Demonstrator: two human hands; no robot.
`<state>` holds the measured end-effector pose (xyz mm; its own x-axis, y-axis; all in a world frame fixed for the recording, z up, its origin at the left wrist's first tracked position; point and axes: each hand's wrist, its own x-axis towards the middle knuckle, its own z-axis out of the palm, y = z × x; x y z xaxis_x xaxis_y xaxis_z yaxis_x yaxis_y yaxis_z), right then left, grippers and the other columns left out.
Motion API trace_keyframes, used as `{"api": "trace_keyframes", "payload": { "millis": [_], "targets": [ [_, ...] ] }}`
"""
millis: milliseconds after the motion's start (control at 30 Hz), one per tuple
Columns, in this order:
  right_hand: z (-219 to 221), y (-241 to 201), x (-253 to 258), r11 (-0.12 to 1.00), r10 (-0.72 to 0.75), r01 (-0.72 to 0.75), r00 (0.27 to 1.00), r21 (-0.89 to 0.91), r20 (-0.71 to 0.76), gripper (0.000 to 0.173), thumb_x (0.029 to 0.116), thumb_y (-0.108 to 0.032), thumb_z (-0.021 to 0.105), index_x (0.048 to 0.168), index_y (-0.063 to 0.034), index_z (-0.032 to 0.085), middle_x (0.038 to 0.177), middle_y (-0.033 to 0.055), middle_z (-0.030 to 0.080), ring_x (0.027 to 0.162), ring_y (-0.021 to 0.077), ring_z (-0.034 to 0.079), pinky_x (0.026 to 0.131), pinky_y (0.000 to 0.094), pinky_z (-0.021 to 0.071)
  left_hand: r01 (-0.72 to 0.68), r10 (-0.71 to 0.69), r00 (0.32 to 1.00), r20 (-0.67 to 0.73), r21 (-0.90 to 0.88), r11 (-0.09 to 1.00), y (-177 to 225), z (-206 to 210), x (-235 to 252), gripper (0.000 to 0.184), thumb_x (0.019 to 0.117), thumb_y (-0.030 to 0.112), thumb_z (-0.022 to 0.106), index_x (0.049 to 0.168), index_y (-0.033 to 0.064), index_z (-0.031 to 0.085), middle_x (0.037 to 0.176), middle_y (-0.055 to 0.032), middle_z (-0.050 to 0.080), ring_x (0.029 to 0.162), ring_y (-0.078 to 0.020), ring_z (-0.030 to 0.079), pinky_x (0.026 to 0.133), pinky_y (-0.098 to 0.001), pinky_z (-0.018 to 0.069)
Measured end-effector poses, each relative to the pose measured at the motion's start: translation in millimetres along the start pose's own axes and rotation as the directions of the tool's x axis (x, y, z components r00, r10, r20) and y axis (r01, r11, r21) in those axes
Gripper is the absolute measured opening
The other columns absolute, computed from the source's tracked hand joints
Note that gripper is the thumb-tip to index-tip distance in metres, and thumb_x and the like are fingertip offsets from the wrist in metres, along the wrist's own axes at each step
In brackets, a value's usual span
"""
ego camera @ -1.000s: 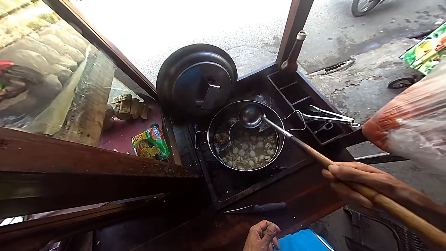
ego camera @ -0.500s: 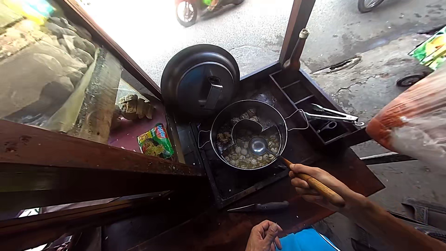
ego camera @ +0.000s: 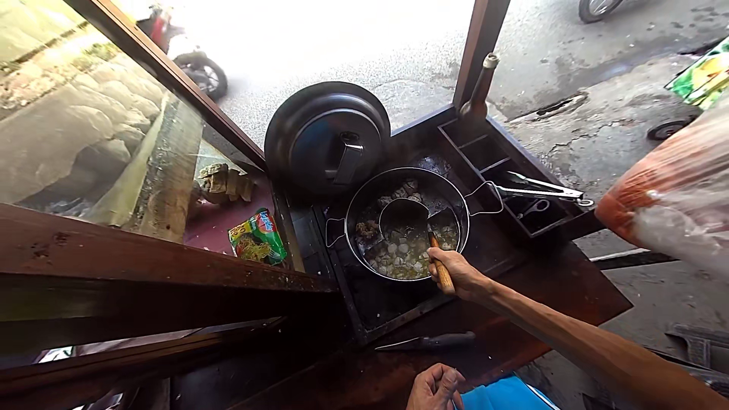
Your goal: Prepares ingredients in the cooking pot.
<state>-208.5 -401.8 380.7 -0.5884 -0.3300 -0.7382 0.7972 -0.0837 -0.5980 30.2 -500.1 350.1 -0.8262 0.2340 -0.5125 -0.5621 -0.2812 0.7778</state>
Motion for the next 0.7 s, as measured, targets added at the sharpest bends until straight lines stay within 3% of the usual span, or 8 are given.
{"api": "trace_keyframes", "payload": {
  "millis": [167, 333, 533, 700],
  "targets": [
    [5.2, 8.3, 39.6, 1.000, 0.000, -0.001, 1.000, 0.014, 0.026, 0.028, 0.1087, -0.024, 0.044, 0.085, -0.0110, 0.049, 0.055, -0.0006, 0.049, 0.042, 0.0081, 0.048, 0.040, 0.0213, 0.0400, -0.005, 0.005, 1.000, -0.003, -0.015, 1.000, -1.3, -1.2, -0.1, 0.030, 0.1083, 0.022, 0.046, 0.109, -0.0001, 0.067, 0.070, 0.0037, 0.067, 0.051, -0.0004, 0.053, 0.052, -0.0170, 0.0471],
    [6.1, 2.4, 60.1, 0.997, 0.075, -0.073, 0.983, -0.018, 0.167, 0.030, 0.1094, -0.027, 0.041, 0.084, -0.0125, 0.049, 0.056, -0.0024, 0.048, 0.041, 0.0054, 0.044, 0.038, 0.0184, 0.0342, -0.022, 0.022, 1.000, -0.010, -0.009, 1.000, -2.7, -1.8, -1.3, 0.031, 0.1082, 0.024, 0.047, 0.109, -0.0002, 0.067, 0.070, 0.0033, 0.067, 0.051, -0.0008, 0.054, 0.052, -0.0177, 0.0478],
    [-10.1, -2.5, 54.3, 0.985, 0.168, -0.170, 0.908, -0.029, 0.384, 0.031, 0.1091, -0.026, 0.037, 0.083, -0.0138, 0.048, 0.054, -0.0048, 0.044, 0.040, 0.0019, 0.039, 0.036, 0.0149, 0.0290, 0.003, -0.003, 1.000, -0.027, -0.009, 1.000, -0.9, -2.6, -2.7, 0.031, 0.1083, 0.022, 0.046, 0.111, -0.0014, 0.066, 0.070, 0.0030, 0.066, 0.051, -0.0011, 0.053, 0.051, -0.0177, 0.0473],
    [-35.4, 0.5, 31.1, 0.963, 0.215, -0.268, 0.843, 0.037, 0.493, 0.031, 0.1095, -0.027, 0.035, 0.085, -0.0136, 0.050, 0.056, -0.0057, 0.045, 0.039, -0.0013, 0.040, 0.035, 0.0120, 0.0309, -0.003, 0.003, 1.000, -0.012, -0.009, 1.000, -2.8, -1.3, -1.7, 0.032, 0.1082, 0.024, 0.047, 0.111, -0.0013, 0.066, 0.070, 0.0026, 0.066, 0.051, -0.0010, 0.053, 0.051, -0.0172, 0.0469]
  ]
}}
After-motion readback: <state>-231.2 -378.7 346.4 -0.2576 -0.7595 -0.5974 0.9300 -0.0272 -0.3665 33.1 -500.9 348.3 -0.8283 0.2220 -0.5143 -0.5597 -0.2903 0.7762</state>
